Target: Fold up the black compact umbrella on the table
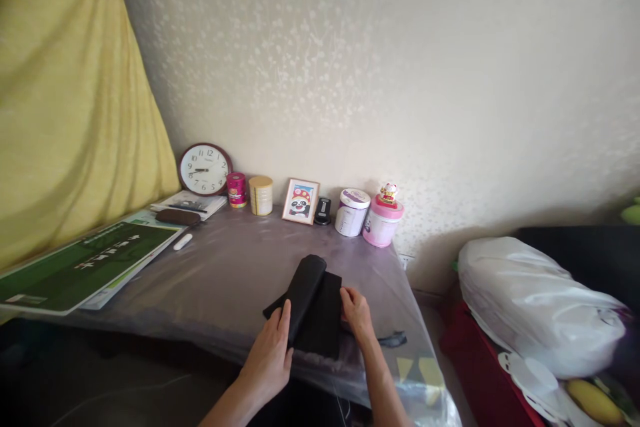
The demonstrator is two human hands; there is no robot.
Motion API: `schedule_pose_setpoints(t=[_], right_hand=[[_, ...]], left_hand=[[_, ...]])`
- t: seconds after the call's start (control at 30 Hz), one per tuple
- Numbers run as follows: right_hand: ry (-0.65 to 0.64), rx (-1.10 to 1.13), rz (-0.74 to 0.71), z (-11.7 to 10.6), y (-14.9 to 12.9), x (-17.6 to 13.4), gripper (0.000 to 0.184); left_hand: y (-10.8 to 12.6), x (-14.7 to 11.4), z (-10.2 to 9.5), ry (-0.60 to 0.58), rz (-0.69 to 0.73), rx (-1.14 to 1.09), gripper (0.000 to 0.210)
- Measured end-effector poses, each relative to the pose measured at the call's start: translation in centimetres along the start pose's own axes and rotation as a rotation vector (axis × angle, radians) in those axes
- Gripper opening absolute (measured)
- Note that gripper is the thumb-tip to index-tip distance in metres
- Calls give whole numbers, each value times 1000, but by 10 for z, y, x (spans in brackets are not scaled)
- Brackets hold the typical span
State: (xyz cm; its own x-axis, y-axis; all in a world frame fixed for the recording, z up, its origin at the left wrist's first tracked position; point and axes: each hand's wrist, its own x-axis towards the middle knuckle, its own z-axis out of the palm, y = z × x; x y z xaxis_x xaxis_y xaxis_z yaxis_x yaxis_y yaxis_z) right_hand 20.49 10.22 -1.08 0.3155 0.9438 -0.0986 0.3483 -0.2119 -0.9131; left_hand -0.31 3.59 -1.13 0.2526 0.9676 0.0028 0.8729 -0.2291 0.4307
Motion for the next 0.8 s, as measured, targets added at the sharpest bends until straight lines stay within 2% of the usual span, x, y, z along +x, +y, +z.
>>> schedule_pose_setpoints(t=[0.2, 0.37, 0.47, 0.63, 0.8], right_hand=[[17, -8, 28, 11, -9, -5, 48], [35, -56, -113, 23, -16, -1, 36], [22, -57, -181, 32, -26, -1, 37], [1, -32, -142, 52, -46, -4, 48], [50, -72, -170, 69, -54, -1, 43]], left_hand=[[-2, -2, 0, -24, 6, -12, 88], [0, -1, 0, -23, 2, -5, 89], [0, 0, 0, -23, 2, 6, 88], [0, 0, 3, -17, -17, 19, 90], [-1, 1, 5, -5, -11, 21, 90]])
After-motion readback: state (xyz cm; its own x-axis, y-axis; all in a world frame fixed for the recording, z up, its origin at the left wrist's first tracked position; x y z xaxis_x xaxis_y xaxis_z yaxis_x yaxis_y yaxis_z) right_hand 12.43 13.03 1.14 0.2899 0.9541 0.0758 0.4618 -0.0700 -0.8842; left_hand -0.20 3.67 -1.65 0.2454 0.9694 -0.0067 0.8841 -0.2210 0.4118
